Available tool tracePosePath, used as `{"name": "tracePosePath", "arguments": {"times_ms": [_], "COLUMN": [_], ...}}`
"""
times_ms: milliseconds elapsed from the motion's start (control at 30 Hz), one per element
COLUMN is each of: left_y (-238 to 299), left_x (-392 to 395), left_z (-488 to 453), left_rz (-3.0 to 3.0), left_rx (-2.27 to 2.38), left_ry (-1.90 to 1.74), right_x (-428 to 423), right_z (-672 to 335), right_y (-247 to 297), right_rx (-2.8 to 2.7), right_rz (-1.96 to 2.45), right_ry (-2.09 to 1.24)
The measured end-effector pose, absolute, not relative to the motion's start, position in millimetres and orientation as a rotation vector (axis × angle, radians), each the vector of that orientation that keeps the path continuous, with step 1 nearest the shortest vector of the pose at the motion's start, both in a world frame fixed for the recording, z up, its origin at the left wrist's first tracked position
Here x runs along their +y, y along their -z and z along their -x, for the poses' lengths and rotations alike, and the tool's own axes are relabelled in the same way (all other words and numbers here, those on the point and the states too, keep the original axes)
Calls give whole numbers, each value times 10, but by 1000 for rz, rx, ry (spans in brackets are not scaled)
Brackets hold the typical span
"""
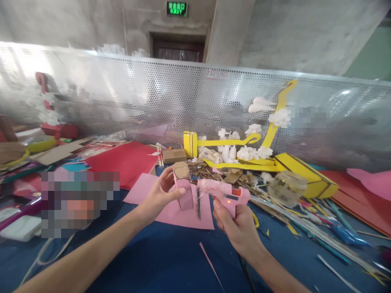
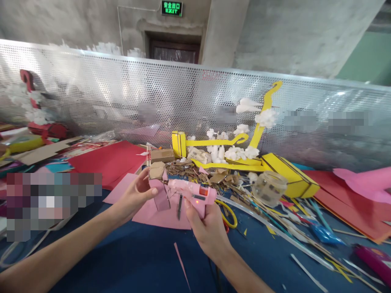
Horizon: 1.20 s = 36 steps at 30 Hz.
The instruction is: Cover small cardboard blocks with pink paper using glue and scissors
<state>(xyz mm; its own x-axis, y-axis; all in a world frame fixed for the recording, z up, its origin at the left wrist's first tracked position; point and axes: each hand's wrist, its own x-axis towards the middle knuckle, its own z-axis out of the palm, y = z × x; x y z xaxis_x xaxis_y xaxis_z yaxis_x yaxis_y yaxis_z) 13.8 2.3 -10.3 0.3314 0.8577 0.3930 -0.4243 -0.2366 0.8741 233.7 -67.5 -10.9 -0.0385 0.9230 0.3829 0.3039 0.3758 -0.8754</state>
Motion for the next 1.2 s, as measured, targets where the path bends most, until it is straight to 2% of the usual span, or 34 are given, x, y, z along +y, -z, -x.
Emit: {"name": "tracePosePath", "arguments": {"times_ms": [1200], "left_y": [90], "left_x": [8], "left_z": [-147], "left_rz": [-1303], "left_rx": [385], "left_ry": [-1304], "right_x": [-703], "right_z": [-2296], "right_y": [21], "right_rx": [-1632], "right_rz": [1087], "right_ry": [-657]}}
